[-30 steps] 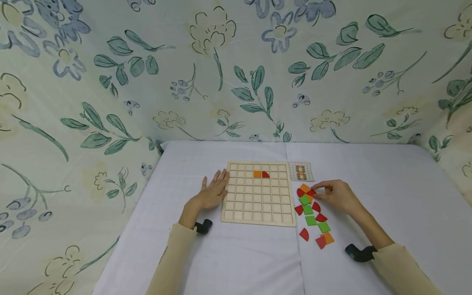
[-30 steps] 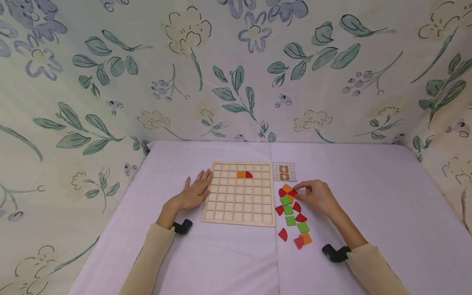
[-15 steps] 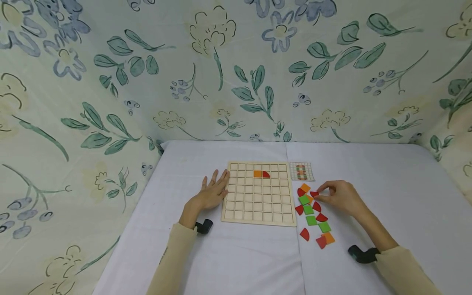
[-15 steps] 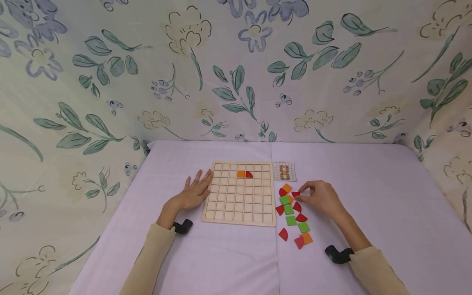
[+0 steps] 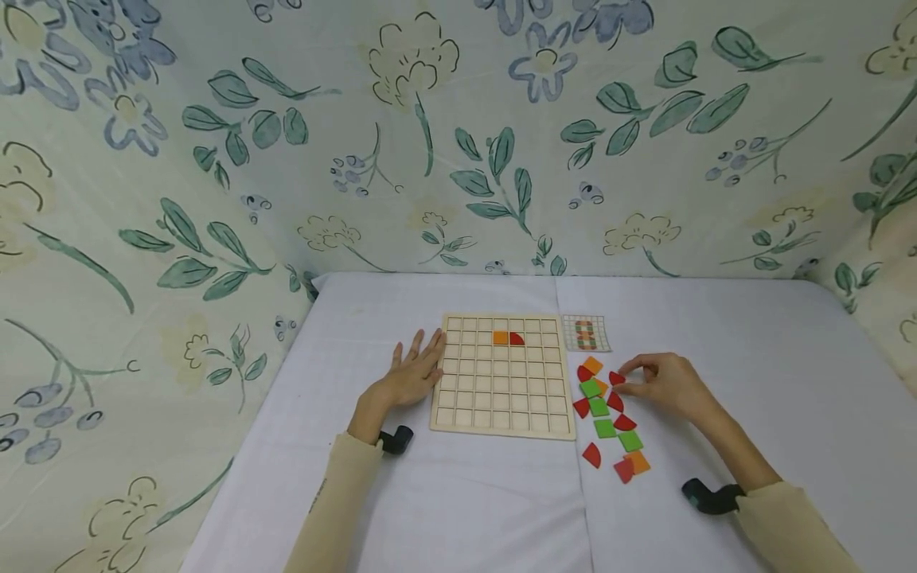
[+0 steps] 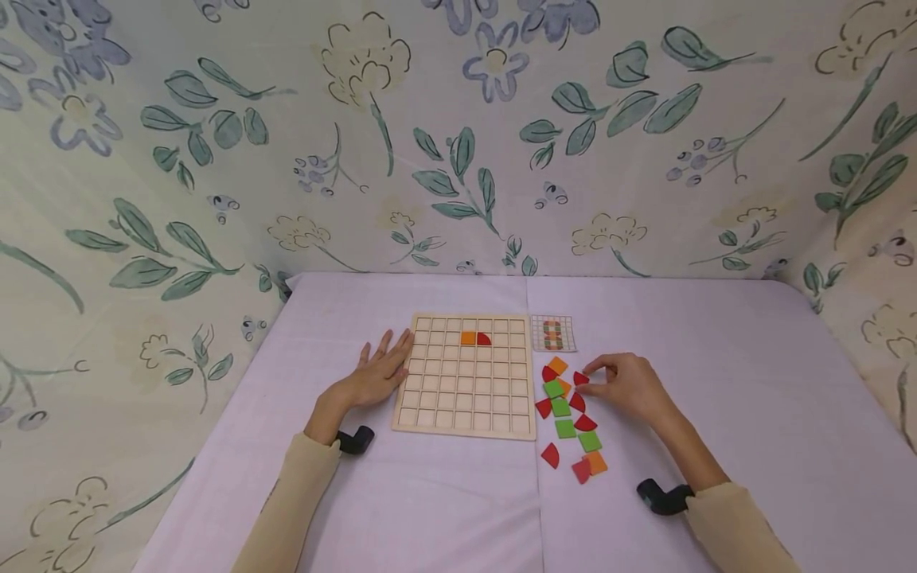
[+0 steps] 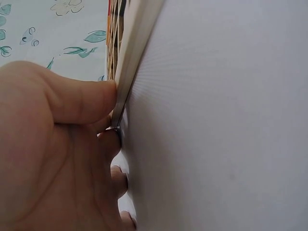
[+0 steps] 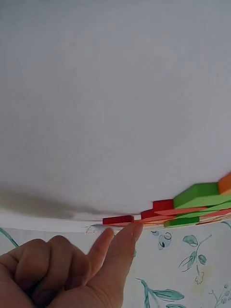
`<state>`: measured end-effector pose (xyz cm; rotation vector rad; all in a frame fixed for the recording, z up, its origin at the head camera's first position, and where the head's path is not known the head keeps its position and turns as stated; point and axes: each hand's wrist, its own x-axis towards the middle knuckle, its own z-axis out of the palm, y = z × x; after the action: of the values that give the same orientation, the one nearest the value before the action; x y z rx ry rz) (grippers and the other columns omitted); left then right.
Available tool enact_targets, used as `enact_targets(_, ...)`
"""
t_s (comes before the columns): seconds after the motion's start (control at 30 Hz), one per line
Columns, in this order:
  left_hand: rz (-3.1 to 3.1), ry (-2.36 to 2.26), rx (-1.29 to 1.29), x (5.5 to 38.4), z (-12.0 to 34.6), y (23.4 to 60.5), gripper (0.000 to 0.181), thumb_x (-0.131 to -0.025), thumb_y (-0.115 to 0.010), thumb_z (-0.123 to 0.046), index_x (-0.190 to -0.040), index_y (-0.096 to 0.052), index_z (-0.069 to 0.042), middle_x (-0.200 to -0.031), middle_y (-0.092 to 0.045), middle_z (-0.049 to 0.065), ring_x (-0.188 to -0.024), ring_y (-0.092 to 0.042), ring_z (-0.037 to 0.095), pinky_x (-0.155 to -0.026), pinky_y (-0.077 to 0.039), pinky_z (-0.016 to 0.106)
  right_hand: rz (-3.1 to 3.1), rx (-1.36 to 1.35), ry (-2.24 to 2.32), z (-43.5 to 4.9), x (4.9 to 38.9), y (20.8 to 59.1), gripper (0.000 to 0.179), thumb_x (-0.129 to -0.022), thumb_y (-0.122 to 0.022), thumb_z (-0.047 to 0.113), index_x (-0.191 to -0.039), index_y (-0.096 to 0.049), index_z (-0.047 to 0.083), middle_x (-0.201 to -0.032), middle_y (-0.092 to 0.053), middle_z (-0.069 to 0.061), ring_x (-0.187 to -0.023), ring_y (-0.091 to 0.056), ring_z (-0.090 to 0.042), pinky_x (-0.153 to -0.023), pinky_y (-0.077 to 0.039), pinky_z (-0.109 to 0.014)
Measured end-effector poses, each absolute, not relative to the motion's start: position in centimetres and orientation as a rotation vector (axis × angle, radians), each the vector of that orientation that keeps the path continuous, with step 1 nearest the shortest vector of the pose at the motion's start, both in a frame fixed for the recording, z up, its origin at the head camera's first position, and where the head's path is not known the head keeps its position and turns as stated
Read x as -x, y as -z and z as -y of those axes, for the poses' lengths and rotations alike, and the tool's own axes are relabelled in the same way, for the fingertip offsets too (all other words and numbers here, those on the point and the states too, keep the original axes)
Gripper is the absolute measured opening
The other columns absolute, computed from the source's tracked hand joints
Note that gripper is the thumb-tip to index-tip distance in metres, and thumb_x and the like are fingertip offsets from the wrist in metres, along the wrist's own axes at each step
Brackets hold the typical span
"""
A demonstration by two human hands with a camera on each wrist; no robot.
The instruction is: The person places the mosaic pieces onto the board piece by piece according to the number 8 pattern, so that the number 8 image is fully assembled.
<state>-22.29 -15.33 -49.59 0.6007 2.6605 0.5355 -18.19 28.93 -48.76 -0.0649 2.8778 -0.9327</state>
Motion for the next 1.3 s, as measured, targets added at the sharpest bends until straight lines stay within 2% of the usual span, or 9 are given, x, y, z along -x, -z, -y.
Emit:
enact_targets(0.17,-2.659,-0.539,-0.599,22.3,15.3,49.6,0.066,-0.114,-0.031,-0.034,-0.167,0.002,-0.015,-0.176,0.008,0.003,-0.161,0.017,0.035,-0.126,0.013,0.066,-2.786,0.218,0.952,-30.0,18.7,48.9,0.043,-0.087,-0.083,0.016,-0.127,-0.073,0.006,-0.064,-0.040,0.000,-0.064,-0.042,-0.016,-0.050,-0.034,-0.024)
enact_targets(0.37,-2.659,-0.555,-0.604,22.2,15.4,49.5,0.066,-0.114,-0.032,-0.034,-0.167,0.002,-0.014,-0.176,0.008,0.003,-0.161,0.017,0.035,-0.126,0.013,0.066,-2.746,0.288,0.936,-30.5,19.7,49.3,0.034,-0.087,-0.082,0.016,-0.120,-0.078,0.009,-0.065,-0.040,0.001,-0.067,-0.044,-0.016,-0.052,-0.036,-0.023)
enact_targets(0.97,-2.664,-0.579,-0.587,22.2,15.4,49.6,0.066,-0.113,-0.033,-0.030,-0.168,-0.001,-0.014,-0.176,0.006,0.003,-0.162,0.015,0.036,-0.126,0.012,0.066,-2.789,0.243,0.921,-31.4,20.0,48.9,0.032,-0.085,-0.085,0.021,-0.113,-0.079,0.006,-0.065,-0.041,0.001,-0.068,-0.044,-0.016,-0.052,-0.033,-0.024)
enact_targets(1.17,-2.659,-0.581,-0.591,22.3,15.5,49.6,0.067,-0.113,-0.033,-0.033,-0.168,0.001,-0.015,-0.176,0.007,0.002,-0.162,0.017,0.034,-0.127,0.013,0.065,-2.820,0.231,0.937,-29.8,20.8,48.4,0.036,-0.086,-0.085,0.026,-0.114,-0.079,0.005,-0.063,-0.035,0.002,-0.069,-0.040,-0.017,-0.052,-0.032,-0.026)
enact_targets(1.3,-2.661,-0.572,-0.599,22.3,15.4,49.5,0.066,-0.113,-0.033,-0.032,-0.168,0.001,-0.014,-0.176,0.007,0.003,-0.162,0.016,0.035,-0.127,0.013,0.066,-2.785,0.233,1.012,-27.8,21.7,47.9,0.039,-0.085,-0.086,0.028,-0.115,-0.078,0.003,-0.060,-0.030,0.003,-0.062,-0.035,-0.015,-0.050,-0.028,-0.025)
